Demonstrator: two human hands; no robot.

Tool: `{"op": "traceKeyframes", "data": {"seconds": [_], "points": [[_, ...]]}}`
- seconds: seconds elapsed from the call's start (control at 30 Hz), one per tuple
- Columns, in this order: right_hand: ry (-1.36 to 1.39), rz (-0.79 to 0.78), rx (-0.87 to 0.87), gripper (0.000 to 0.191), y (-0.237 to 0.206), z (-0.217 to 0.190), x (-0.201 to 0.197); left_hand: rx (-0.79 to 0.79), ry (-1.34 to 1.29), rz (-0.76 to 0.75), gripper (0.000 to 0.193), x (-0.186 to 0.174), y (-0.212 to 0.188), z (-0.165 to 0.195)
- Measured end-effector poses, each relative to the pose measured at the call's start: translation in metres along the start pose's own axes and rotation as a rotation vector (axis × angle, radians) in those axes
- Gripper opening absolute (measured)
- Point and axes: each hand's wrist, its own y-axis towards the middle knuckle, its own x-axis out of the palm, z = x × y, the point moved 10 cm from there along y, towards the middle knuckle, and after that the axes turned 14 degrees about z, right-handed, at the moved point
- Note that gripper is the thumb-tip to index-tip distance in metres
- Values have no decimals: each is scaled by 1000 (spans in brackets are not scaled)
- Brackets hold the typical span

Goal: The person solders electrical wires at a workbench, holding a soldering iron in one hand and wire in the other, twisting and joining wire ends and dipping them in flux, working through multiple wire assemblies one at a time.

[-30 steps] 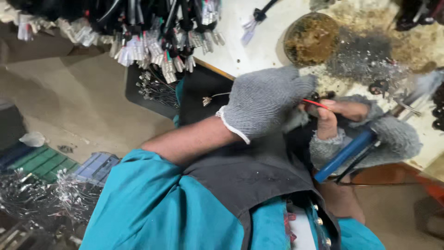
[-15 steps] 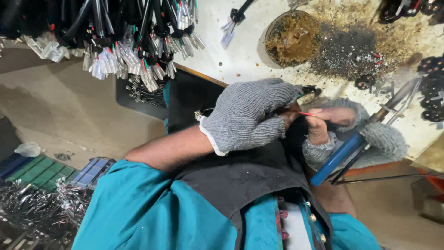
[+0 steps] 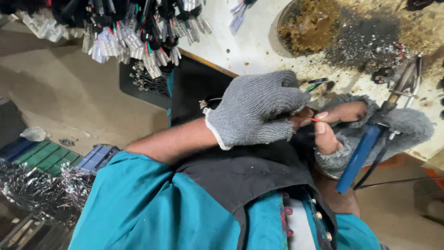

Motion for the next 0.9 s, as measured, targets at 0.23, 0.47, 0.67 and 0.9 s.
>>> {"op": "traceKeyframes", "data": {"seconds": [0.23,0.47,0.67,0.9], "points": [[-4,-1,-30,22,-6,10,-10,44,13,201,27,-6,-1,7],[-52,-82,-69,17,-8,7,-3,234,44,241,19,-23,1,40],[-128,50,-80,20,16,-26,-15,13,78,462,15,-76,25,-2],[11,-56,-19,20,25,7,8,2,96,430,12,-68,39,-18]]}}
